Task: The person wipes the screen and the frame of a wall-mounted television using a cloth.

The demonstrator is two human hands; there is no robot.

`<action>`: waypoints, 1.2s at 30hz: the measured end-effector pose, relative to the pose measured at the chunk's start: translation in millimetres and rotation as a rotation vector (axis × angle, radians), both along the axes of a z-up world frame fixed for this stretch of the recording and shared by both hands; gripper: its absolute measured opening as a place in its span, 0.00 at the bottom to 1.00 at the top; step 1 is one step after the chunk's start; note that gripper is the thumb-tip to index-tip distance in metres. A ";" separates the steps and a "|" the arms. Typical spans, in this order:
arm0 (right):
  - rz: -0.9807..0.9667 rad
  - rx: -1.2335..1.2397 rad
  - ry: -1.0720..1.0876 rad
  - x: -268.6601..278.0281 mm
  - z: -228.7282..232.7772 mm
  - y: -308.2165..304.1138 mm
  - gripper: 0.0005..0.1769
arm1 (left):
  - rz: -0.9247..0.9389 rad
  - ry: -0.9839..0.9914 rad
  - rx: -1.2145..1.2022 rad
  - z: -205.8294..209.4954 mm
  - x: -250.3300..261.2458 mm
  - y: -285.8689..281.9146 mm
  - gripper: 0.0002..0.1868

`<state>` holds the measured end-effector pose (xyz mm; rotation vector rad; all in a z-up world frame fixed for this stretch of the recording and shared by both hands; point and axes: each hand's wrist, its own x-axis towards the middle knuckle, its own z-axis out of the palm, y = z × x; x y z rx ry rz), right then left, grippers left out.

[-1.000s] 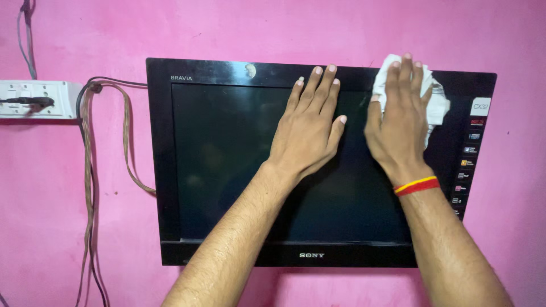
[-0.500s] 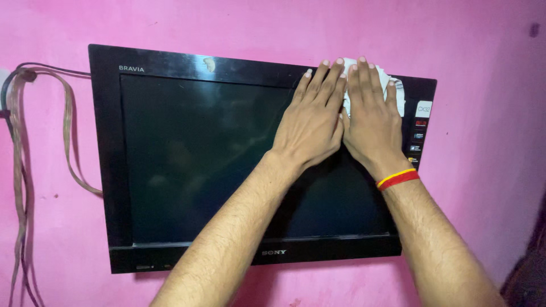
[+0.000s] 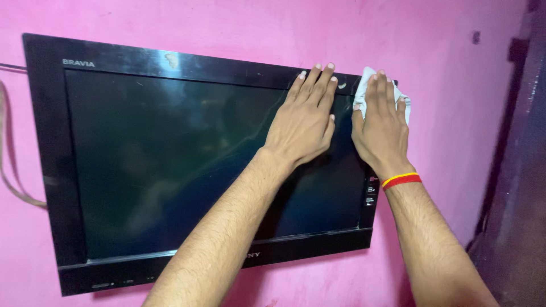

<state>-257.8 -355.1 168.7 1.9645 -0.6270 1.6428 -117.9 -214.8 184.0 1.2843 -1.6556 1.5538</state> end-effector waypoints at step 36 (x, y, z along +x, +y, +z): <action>0.004 0.132 -0.076 -4.6 1.6 -24.6 0.37 | -0.057 -0.127 -0.068 8.2 -5.0 -48.6 0.29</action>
